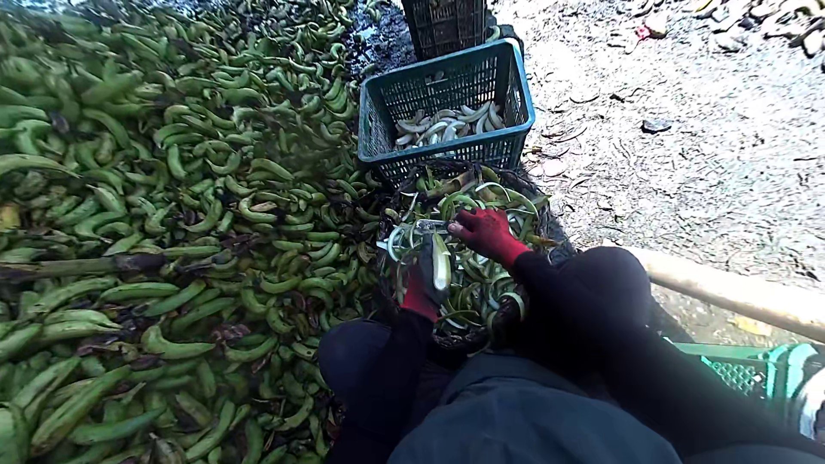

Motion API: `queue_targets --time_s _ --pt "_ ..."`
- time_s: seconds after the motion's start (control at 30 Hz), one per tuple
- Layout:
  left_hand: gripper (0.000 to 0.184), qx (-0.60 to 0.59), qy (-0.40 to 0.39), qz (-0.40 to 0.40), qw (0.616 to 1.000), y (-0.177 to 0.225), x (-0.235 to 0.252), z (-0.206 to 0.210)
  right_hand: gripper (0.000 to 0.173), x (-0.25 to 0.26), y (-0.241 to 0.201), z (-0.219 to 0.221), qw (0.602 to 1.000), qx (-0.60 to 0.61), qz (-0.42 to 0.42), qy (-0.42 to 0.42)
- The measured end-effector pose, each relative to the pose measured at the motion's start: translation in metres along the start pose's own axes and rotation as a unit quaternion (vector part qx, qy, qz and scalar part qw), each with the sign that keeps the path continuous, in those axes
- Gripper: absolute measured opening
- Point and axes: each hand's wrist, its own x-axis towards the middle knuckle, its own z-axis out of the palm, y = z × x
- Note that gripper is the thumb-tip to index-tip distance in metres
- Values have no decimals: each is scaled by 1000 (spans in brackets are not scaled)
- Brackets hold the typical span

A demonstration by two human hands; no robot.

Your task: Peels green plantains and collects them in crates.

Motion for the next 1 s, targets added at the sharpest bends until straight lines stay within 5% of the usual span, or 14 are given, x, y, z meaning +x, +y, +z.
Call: queue_targets --time_s 0.07,0.17,0.3,0.37,0.47,0.6,0.73,0.83,0.93,1.0 --pt "54 37 27 44 998 -4 4 -3 54 10 1 -5 999 -3 34 9" --pt "59 157 140 151 966 5 14 -19 50 -14 -11 1 999 4 -30 27" --pt "57 264 219 179 922 17 22 -27 49 -42 -21 3 996 -12 -91 -3" --pt "55 219 167 171 946 20 11 -20 47 -35 -18 4 996 -12 -88 5" --pt "42 59 -20 99 993 20 2 -17 52 -1 -13 -9 998 -5 -50 -26" --pt "54 -35 -126 -23 991 18 -1 -12 54 26 -14 -20 999 -19 4 -31" --pt "61 -59 6 48 997 11 15 -21 47 2 -30 -16 999 7 30 15" --pt "58 106 144 136 974 14 18 -27 52 -26 -23 3 995 -4 -26 97" --pt "58 134 181 143 964 14 24 -26 51 -48 -31 9 992 -44 -84 88" --pt "53 259 183 158 935 19 15 -21 49 -47 -31 10 992 -54 -85 78"
